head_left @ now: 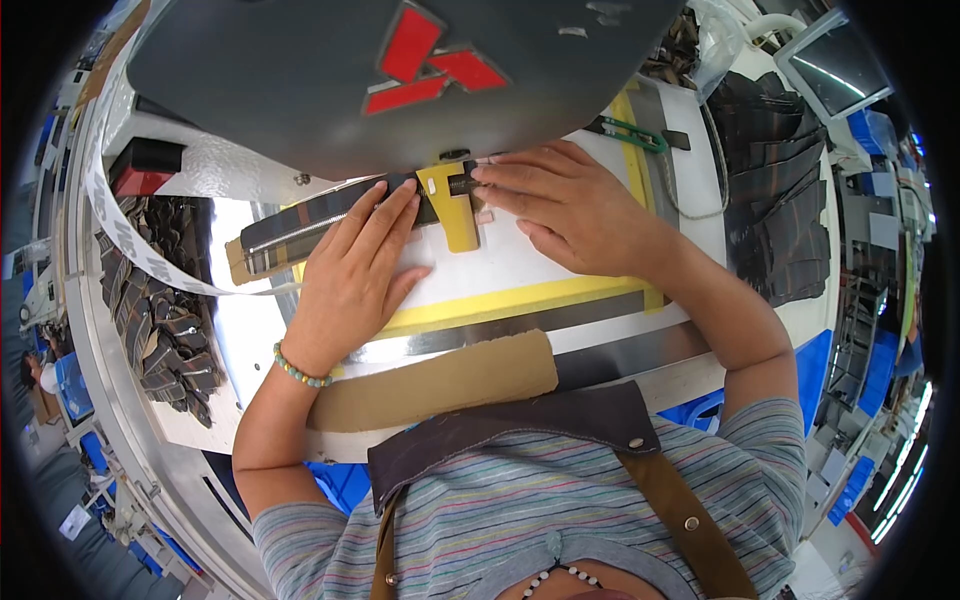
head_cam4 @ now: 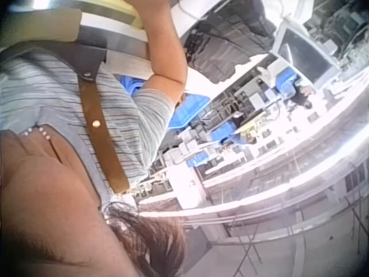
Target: Sewing strips of checkered fabric using an industrial sewing machine.
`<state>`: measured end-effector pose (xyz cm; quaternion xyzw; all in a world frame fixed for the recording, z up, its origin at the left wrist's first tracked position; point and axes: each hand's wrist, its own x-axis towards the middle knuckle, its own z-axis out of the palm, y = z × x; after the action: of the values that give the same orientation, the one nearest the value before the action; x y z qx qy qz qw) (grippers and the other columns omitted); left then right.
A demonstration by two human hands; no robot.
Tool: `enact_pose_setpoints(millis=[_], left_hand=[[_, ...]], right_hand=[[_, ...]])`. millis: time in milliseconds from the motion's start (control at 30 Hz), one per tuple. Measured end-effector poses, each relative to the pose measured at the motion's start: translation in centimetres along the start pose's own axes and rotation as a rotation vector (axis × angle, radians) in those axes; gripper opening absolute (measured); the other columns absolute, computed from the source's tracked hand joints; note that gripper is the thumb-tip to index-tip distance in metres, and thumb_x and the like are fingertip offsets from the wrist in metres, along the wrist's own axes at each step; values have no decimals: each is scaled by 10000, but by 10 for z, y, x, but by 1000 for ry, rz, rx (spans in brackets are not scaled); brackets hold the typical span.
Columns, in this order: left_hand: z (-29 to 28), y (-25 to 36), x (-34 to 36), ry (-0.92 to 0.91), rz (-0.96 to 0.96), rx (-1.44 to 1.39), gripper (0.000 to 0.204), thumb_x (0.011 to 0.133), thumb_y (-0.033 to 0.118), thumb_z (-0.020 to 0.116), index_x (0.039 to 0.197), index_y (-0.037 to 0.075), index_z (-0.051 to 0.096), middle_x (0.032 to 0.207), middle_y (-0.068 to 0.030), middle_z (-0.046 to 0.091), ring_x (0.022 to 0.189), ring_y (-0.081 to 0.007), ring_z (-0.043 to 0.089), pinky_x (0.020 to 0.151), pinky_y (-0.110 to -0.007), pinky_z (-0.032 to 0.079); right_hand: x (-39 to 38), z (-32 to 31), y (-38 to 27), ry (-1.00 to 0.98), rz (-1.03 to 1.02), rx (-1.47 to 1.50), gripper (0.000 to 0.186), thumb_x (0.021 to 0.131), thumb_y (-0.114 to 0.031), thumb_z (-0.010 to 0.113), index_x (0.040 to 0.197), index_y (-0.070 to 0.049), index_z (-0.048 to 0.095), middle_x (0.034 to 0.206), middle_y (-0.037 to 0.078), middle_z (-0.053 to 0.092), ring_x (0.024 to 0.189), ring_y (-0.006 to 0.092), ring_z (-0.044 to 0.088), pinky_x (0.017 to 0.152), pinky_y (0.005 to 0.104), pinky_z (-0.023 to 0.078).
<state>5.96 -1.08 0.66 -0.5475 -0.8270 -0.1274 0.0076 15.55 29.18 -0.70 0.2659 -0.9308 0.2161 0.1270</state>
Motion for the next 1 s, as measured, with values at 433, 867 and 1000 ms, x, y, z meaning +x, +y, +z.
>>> enact_pose_setpoints(millis=[433,867,1000], left_hand=[[-1,0,0,2,-4,6,744,875,283,824,1505,-46,602,1593,-160,568,1481,-379,530,1194,-463,491],[-3,-1,4,-8,18,7,745,857,276,842,1489,-42,609,1601,-148,577,1479,-385,532,1198,-475,482],[-1,-3,2,25,29,-21,738,850,260,851,1480,-36,609,1611,-136,573,1476,-383,533,1187,-486,479]], right_hand=[[0,3,-3,-15,9,-19,436,931,-131,711,1354,-29,731,1438,80,678,1401,258,590,1254,479,417],[-3,3,0,-26,-14,-81,401,920,-133,725,1313,-60,746,1463,65,672,1419,245,576,1262,471,405],[-6,8,6,17,-42,-67,390,919,-138,737,1306,-91,753,1463,71,671,1398,267,590,1237,479,433]])
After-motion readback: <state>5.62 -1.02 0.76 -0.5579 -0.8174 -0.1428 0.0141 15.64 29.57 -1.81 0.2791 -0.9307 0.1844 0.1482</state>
